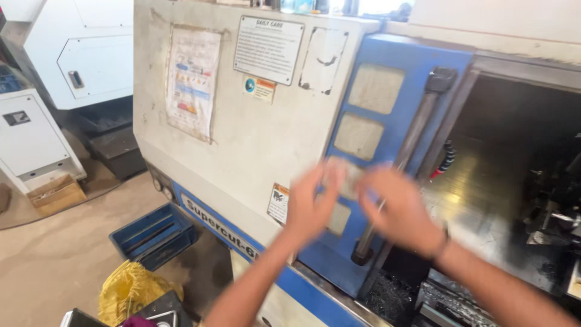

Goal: The person operates a metal turning machine, inserting small metal rings into the chuck and using a tool to adjust the setup. They repeatedly open and close the machine door, place parts inside, and handle components with both hands.

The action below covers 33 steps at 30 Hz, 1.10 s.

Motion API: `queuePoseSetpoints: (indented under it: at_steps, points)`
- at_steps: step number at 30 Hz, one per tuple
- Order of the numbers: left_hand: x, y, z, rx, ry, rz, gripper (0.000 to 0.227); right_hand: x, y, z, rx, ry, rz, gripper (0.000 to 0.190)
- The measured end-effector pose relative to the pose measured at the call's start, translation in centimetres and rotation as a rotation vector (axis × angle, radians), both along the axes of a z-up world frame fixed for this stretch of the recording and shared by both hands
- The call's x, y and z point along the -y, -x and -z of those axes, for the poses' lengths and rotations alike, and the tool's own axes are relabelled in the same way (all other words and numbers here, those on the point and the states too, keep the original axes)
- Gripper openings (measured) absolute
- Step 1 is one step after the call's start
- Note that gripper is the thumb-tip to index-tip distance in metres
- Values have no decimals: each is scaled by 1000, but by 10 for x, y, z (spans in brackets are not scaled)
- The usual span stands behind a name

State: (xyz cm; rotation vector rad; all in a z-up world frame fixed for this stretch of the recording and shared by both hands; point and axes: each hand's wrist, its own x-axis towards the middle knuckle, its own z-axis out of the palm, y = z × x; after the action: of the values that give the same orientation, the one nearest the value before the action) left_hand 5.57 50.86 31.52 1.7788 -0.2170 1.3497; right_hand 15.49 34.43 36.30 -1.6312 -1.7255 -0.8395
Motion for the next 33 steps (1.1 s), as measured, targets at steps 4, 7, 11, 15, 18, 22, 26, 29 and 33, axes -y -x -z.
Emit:
queuePoseSetpoints:
  at_steps: [4,7,11,15,18,22,26,29,33]
  points:
    - [-91,-131,-119,387,92,16,18,-87,-92,-92,415,-222,172,21]
    - [-133,-206,-183,312,-176,-499,26,-137,-151,-149,332,-257,257,19]
    - [-152,-244,-192,291,-320,-762,30,-182,-200,-187,216,-190,411,34]
    - [-163,-253,-169,342,-378,-750,28,-213,-249,-202,56,-37,382,31]
    - [-170,-252,-170,232,-338,-696,23,-232,-293,-214,81,132,339,33]
    - [-169,-246,-179,108,-310,-718,17,-247,-348,-220,327,278,350,32]
    - [-171,-240,-181,231,-342,-711,24,-260,-376,-196,62,397,504,32]
    - [-171,-238,-178,47,-310,-656,25,-260,-381,-179,-56,436,550,32]
    - [-170,-239,-175,130,-287,-636,27,-271,-378,-185,-98,467,577,32]
